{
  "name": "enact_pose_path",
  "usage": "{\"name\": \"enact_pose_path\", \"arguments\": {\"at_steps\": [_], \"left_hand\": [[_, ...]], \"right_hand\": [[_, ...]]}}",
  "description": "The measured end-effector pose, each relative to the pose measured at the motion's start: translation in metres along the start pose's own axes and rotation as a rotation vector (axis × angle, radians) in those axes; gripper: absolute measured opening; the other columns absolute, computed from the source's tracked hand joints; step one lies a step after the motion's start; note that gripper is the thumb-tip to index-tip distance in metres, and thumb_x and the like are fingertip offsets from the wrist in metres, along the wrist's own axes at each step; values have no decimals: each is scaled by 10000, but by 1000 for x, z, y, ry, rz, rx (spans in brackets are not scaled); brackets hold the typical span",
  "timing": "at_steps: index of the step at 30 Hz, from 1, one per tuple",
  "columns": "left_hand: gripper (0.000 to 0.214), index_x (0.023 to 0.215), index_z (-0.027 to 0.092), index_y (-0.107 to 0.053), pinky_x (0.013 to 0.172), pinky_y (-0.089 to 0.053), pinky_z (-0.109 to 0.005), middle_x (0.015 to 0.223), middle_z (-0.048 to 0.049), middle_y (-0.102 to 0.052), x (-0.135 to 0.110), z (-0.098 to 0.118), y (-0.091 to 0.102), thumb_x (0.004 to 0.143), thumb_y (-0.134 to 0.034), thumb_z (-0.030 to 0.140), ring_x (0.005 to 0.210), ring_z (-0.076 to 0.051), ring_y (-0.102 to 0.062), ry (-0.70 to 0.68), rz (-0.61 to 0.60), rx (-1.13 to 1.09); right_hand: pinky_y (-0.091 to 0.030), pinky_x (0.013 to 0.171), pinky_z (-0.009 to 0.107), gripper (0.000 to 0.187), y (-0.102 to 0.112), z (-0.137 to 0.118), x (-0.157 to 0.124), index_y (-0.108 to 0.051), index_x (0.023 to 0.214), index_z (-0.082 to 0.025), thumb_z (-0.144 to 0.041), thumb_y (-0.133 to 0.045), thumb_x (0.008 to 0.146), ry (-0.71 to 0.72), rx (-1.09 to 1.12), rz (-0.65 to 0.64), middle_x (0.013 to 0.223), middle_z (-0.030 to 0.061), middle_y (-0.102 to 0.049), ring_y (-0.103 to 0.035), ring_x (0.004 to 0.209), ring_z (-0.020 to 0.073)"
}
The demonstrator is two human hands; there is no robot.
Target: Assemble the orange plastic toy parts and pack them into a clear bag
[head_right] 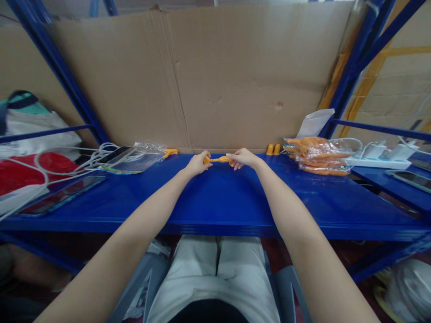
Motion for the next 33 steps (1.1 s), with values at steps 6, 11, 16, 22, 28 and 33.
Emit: {"name": "enact_pose_path", "arguments": {"at_steps": [6, 11, 16, 22, 28, 33], "left_hand": [[316, 1083, 175, -533, 769, -470, -260, 859, -51, -693, 0, 1, 1, 801, -675, 194, 797, -168, -660, 1, -13, -28], [304, 1078, 192, -530, 758, -474, -253, 861, -37, -689, 0, 2, 2, 807, -669, 202, 792, -157, -659, 30, -30, -41], [311, 1057, 196, -536, 768, -481, -267, 846, -34, -688, 0, 1, 1, 786, -688, 192, 797, -158, -654, 29, -17, -63], [303, 1038, 203, -531, 708, -486, -237, 766, 5, -666, -1, 1, 1, 784, -696, 192, 681, -124, -638, 41, -17, -84], [293, 1027, 201, -524, 677, -492, -228, 735, 9, -657, -2, 3, 2, 789, -694, 181, 651, -120, -640, 45, -28, -112], [295, 1015, 205, -527, 687, -499, -229, 717, 18, -656, -2, 4, 3, 781, -704, 180, 645, -118, -645, 36, -39, -125]], "right_hand": [[-417, 371, 177, 505, -3, -1, 1, -620, 750, -100, -553, -472, 918, -86, -72, 18, 569, 80, -665, -562, 383, 93], [-444, 408, 185, 409, -1, 0, 0, -613, 905, -112, -508, -512, 919, -78, -46, 4, 713, 89, -715, -589, 429, 95], [-458, 463, 171, 349, 4, 2, -4, -582, 1047, -132, -358, -717, 817, 14, -16, -26, 811, 75, -734, -615, 512, 87], [-395, 399, 183, 533, -2, 5, 4, -604, 699, -124, -609, -489, 888, -71, -49, -60, 535, 68, -641, -560, 407, 95], [-353, 351, 185, 572, -3, 4, 2, -613, 804, -127, -632, -371, 920, -119, -66, -43, 562, 65, -652, -537, 380, 92], [-399, 431, 166, 300, 4, 4, -3, -618, 887, -150, -417, -720, 799, -4, -48, -54, 734, 36, -707, -571, 481, 68]]}}
Point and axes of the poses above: each hand's wrist, its own x-axis towards the middle knuckle, its own y-axis out of the back of the hand, z = x × y, the point moved 1 cm from there along x, towards the middle knuckle
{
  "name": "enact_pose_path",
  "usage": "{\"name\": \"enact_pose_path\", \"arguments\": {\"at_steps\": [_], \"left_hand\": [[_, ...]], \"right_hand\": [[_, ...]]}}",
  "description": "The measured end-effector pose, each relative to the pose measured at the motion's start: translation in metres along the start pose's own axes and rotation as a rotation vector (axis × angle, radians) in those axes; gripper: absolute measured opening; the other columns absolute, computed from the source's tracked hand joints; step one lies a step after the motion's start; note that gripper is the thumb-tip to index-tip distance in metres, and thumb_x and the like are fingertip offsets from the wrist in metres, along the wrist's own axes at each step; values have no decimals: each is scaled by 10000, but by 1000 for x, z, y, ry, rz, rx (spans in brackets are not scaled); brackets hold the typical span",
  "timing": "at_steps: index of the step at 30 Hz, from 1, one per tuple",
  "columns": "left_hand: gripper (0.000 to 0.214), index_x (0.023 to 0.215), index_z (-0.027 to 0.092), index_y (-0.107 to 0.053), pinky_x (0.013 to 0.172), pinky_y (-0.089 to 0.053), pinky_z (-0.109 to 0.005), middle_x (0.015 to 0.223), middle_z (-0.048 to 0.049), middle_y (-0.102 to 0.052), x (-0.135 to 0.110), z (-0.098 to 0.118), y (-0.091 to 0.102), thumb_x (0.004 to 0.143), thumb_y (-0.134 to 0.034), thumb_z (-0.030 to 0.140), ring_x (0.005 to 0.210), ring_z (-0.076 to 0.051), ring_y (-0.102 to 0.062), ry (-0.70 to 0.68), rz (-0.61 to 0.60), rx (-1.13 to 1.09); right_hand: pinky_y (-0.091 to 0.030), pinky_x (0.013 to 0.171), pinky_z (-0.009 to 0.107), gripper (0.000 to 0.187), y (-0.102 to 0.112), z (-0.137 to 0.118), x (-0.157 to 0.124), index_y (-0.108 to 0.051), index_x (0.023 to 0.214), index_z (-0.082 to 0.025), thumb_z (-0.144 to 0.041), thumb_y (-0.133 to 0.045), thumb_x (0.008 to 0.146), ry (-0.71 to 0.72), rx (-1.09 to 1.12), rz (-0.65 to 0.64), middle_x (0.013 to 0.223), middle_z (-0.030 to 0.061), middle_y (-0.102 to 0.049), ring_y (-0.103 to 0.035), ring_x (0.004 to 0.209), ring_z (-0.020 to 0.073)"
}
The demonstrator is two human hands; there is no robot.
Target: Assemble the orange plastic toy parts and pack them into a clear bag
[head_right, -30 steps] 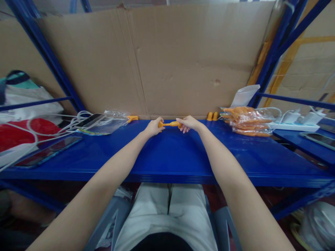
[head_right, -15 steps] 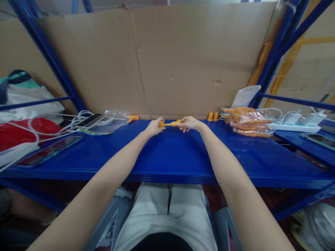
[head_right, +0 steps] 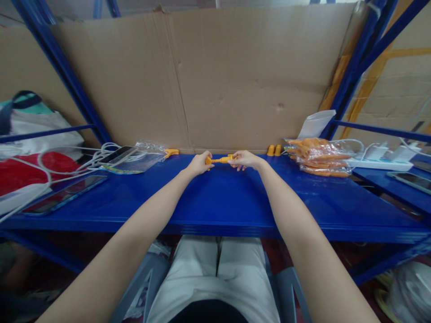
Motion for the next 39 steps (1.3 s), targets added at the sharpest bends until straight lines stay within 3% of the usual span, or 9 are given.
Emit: {"name": "enact_pose_path", "arguments": {"at_steps": [2, 6, 17, 31, 34, 39], "left_hand": [[296, 1014, 201, -529, 691, -500, -232, 716, 15, -659, 0, 0, 0, 778, -707, 179, 639, -118, -644, -6, -1, -5], [297, 1022, 190, -529, 671, -489, -228, 717, 6, -663, 1, -2, -1, 782, -703, 172, 627, -121, -638, -12, 4, -1], [313, 1015, 203, -538, 707, -485, -239, 713, 13, -654, 1, -3, 0, 764, -726, 194, 664, -134, -644, -13, 10, 6], [298, 977, 214, -544, 672, -463, -223, 638, 48, -614, 3, -7, -3, 744, -726, 181, 609, -119, -615, -34, 25, -33], [289, 984, 212, -548, 666, -462, -224, 640, 47, -616, 4, -7, -3, 752, -718, 183, 600, -118, -611, -31, 21, -40], [277, 1010, 206, -562, 706, -474, -238, 681, 26, -648, 4, -8, -3, 772, -703, 191, 664, -132, -637, -33, 39, 21]], "right_hand": [[-389, 434, 164, 309, -1, 0, -1, -611, 761, -141, -434, -686, 825, -3, -5, -3, 632, 26, -665, -559, 474, 69], [-359, 401, 180, 504, -8, -3, -1, -568, 608, -143, -533, -493, 919, -86, 35, 10, 464, 18, -550, -510, 407, 79], [-281, 358, 187, 678, -16, -3, 2, -536, 575, -162, -646, -236, 942, -150, 24, -9, 333, -11, -412, -409, 314, 78], [-275, 349, 178, 707, -15, -5, 2, -539, 626, -144, -636, -146, 948, -255, 8, -57, 365, -13, -418, -405, 304, 69], [-273, 330, 171, 658, -12, -5, 1, -561, 726, -142, -650, -200, 937, -235, -12, -2, 432, -9, -484, -434, 314, 66], [-391, 389, 155, 360, -9, -7, -2, -571, 1044, -160, -488, -568, 897, -51, 29, 34, 759, 33, -678, -559, 441, 65]]}}
Point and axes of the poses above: each hand's wrist, its own x-axis towards the middle knuckle, its own y-axis out of the back of the hand, z = x × y, the point moved 1 cm from there along x, towards the middle knuckle
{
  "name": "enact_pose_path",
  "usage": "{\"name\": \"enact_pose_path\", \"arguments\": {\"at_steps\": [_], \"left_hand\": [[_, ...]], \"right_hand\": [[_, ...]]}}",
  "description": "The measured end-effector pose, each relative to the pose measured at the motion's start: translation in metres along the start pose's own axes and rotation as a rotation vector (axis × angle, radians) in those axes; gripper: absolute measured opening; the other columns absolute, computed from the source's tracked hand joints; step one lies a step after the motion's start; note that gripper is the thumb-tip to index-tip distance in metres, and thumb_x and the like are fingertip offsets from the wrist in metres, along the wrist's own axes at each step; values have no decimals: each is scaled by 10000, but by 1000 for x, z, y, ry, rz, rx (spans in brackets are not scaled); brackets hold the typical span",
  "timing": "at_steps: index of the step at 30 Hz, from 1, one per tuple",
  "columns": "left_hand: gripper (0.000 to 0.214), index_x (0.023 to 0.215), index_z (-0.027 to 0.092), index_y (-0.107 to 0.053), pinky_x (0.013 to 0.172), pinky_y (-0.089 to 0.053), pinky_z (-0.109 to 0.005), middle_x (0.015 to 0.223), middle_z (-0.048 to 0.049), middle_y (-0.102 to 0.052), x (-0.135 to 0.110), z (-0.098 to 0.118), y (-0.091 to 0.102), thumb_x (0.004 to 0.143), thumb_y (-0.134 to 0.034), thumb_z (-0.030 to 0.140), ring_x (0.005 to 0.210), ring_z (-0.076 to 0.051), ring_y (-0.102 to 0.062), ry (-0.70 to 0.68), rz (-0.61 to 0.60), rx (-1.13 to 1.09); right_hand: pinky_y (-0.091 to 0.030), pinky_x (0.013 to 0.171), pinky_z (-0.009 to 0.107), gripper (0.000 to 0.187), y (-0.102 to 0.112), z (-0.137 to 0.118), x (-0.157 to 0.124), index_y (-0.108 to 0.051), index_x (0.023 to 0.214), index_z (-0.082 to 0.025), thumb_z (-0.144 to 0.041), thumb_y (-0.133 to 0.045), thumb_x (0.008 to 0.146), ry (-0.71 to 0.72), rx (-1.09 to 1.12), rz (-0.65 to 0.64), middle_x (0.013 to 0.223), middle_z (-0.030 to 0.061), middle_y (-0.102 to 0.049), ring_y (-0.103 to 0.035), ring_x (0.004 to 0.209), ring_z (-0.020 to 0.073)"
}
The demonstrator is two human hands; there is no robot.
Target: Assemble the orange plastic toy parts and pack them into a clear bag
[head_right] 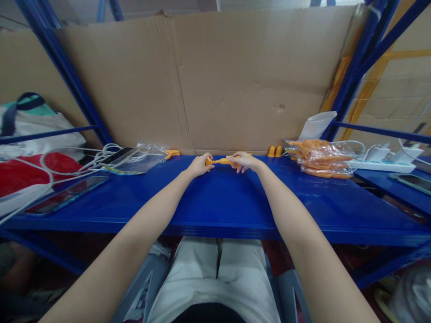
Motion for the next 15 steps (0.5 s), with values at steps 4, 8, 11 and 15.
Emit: {"name": "enact_pose_path", "arguments": {"at_steps": [4, 8, 11, 15], "left_hand": [[287, 1057, 205, -584, 755, -481, -254, 793, -15, -694, 0, -1, 0, 790, -688, 206, 774, -157, -665, 7, 2, 53], [329, 1123, 206, -596, 818, -484, -278, 958, -61, -714, 0, -1, 1, 806, -673, 242, 921, -195, -668, 18, -9, 109], [357, 1186, 214, -578, 845, -485, -295, 996, -68, -717, -1, 0, 1, 837, -636, 261, 958, -208, -666, 31, -46, 121], [484, 1324, 209, -472, 868, -485, -311, 1119, -97, -688, -3, 1, 2, 859, -595, 259, 1040, -230, -646, 55, -40, 142]], "right_hand": [[-435, 438, 145, 313, 0, 1, 0, -574, 1115, -150, -285, -678, 853, 69, -27, -14, 946, 87, -711, -601, 524, 62], [-439, 447, 146, 207, -1, 3, 3, -619, 1026, -112, -231, -654, 861, 60, -62, -29, 948, 114, -718, -595, 520, 57], [-442, 453, 151, 198, 0, 4, 5, -637, 1014, -108, -230, -651, 860, 54, -63, -29, 939, 117, -726, -600, 525, 64], [-444, 455, 159, 201, -3, 6, 9, -674, 964, -111, -281, -648, 862, 73, -95, 4, 906, 110, -734, -597, 513, 68]]}}
Point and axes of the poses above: each hand's wrist, its own x-axis towards the middle knuckle, its own y-axis out of the back of the hand, z = x × y, the point moved 1 cm from there along x, towards the middle knuckle
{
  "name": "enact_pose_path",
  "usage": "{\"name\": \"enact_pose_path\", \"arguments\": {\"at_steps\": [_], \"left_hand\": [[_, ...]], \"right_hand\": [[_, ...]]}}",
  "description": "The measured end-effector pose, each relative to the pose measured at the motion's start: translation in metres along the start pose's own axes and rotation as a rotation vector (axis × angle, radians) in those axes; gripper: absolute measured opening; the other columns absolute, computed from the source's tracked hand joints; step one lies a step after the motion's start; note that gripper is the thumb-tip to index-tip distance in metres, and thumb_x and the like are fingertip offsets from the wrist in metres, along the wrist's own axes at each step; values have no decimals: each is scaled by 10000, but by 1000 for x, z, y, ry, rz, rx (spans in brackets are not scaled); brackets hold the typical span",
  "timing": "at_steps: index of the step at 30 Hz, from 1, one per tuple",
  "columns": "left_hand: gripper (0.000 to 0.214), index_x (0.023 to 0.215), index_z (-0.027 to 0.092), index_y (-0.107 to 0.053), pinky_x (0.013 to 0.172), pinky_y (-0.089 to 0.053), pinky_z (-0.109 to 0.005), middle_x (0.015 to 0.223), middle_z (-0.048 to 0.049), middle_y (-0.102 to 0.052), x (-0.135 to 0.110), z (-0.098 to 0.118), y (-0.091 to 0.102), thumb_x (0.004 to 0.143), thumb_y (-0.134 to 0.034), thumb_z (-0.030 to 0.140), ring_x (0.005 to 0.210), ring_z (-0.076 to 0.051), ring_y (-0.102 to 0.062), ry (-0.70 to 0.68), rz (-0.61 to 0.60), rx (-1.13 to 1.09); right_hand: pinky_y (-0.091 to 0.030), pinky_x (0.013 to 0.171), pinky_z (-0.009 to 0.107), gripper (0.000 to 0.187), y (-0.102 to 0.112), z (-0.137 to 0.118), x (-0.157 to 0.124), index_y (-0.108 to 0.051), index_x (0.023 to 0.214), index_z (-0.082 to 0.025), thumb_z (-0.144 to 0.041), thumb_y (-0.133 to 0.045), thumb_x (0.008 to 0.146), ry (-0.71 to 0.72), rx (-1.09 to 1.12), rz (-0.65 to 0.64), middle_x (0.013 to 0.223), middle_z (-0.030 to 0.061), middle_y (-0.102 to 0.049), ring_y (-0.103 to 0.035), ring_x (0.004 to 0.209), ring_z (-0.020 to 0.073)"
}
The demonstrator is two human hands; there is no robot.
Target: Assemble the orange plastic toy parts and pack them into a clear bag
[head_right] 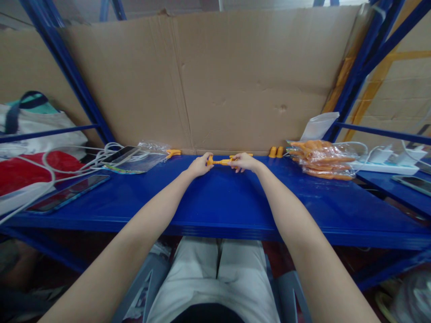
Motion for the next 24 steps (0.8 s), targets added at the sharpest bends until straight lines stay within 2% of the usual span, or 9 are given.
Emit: {"name": "enact_pose_path", "arguments": {"at_steps": [3, 7, 11, 14, 17, 20, 22, 24], "left_hand": [[546, 1387, 177, -390, 892, -480, -321, 1172, -122, -662, 0, -2, -2, 882, -561, 296, 1084, -237, -627, 17, 19, -15], [577, 1384, 147, -382, 985, -431, -312, 1322, -157, -566, 3, -12, -3, 866, -580, 307, 1219, -238, -546, 50, 64, -21], [557, 1374, 163, -395, 1038, -399, -344, 1403, -153, -492, 4, -25, 1, 856, -564, 278, 1312, -260, -459, 218, 78, 19], [557, 1359, 168, -420, 1047, -404, -378, 1434, -162, -451, 3, -35, 4, 840, -564, 309, 1345, -287, -417, 391, 76, 25], [581, 1362, 144, -425, 1074, -383, -386, 1451, -172, -429, 1, -45, 5, 829, -553, 336, 1358, -294, -397, 530, 81, 13], [610, 1379, 74, -404, 1121, -326, -365, 1470, -198, -402, 1, -55, 5, 829, -517, 313, 1378, -286, -369, 569, 99, 6], [628, 1385, 47, -394, 1143, -295, -372, 1489, -208, -374, 2, -60, 4, 822, -504, 302, 1404, -288, -326, 563, 114, -1], [644, 1396, 61, -389, 1156, -267, -444, 1509, -206, -348, 4, -64, 3, 810, -501, 303, 1431, -305, -267, 579, 138, -8]], "right_hand": [[-417, 426, 166, 231, -5, 0, 3, -691, 869, -101, -316, -607, 886, -1, -87, 42, 858, 115, -734, -564, 466, 62], [-407, 424, 178, 336, -12, -4, 2, -680, 734, -95, -376, -584, 890, -1, -241, 55, 770, 123, -722, -522, 429, 59], [-422, 454, 187, 397, -16, -8, -2, -696, 712, -119, -445, -555, 890, 13, -396, 22, 697, 89, -707, -528, 430, 71], [-454, 511, 208, 461, -19, -12, -3, -716, 757, -136, -502, -484, 914, 11, -552, 40, 700, 85, -710, -612, 516, 119], [-501, 676, 267, 475, -23, -17, -6, -722, 838, -137, -510, -442, 932, 32, -751, 105, 816, 128, -730, -697, 765, 212], [-488, 826, 343, 471, -26, -21, -10, -699, 971, -112, -511, -454, 927, 41, -863, 179, 985, 199, -714, -665, 1007, 300], [-471, 868, 361, 484, -28, -23, -12, -656, 1073, -94, -513, -473, 919, 55, -874, 234, 1059, 232, -689, -638, 1071, 320], [-462, 873, 361, 496, -30, -26, -14, -602, 1152, -87, -506, -466, 923, 86, -876, 287, 1070, 237, -681, -635, 1069, 319]]}}
Point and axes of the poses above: each hand's wrist, its own x-axis towards the middle knuckle, its own y-axis out of the back of the hand, z = x × y, the point moved 1 cm from there along x, towards the middle knuckle
